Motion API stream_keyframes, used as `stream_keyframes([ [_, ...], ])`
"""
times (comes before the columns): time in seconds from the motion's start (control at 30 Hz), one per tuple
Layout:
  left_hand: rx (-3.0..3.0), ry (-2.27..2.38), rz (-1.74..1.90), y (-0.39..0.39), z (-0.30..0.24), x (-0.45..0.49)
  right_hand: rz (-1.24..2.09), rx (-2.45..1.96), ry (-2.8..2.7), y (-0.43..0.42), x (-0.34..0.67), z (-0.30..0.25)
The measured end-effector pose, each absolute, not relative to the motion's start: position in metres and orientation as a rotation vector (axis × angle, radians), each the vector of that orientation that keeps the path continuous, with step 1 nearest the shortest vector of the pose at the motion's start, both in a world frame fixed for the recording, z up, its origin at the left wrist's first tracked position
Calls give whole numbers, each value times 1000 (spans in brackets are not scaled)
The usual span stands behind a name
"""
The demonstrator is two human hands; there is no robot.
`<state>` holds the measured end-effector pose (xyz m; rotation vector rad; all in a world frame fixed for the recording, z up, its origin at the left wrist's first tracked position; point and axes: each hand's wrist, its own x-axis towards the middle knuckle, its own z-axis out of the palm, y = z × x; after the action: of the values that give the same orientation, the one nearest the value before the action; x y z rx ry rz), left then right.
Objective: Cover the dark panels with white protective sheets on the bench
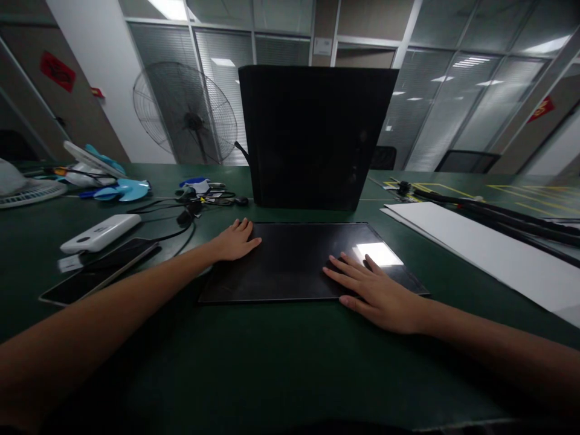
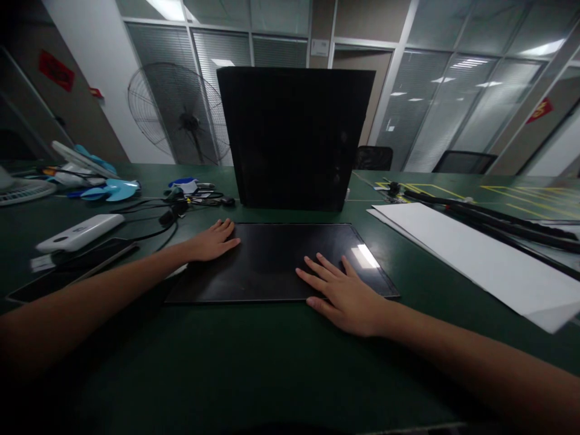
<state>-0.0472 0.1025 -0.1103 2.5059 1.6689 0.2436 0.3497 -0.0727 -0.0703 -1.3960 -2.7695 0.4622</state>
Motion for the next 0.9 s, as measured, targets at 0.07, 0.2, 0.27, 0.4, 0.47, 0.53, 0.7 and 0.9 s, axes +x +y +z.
stream_keyframes([
  [0.07, 2493, 1724, 258, 98, -112, -41, 569, -1403, -2728, -59, 363, -61],
  [0.2, 2516, 1763, 272, 94, -108, -35, 431, -1600, -2439, -8, 408, -50],
  [0.27, 2516, 1772, 271, 94, -103, -34, 123, -1759, -2337, 19, 429, -56],
  [0.4, 2484, 1784, 193, 91, -93, -26, 146, -2028, -2347, 46, 448, -88],
  [0.47, 2481, 1777, 137, 89, -91, -20, 135, -2055, -2365, 46, 448, -101],
  [0.53, 2487, 1769, 81, 86, -92, -15, 97, -2065, -2344, 44, 446, -109],
  [0.7, 2542, 1732, 53, 83, -94, -13, 79, -2092, -2316, 42, 445, -107],
  [0.9, 2542, 1762, 154, 79, -91, -11, -81, -2016, -2226, 52, 504, -73],
])
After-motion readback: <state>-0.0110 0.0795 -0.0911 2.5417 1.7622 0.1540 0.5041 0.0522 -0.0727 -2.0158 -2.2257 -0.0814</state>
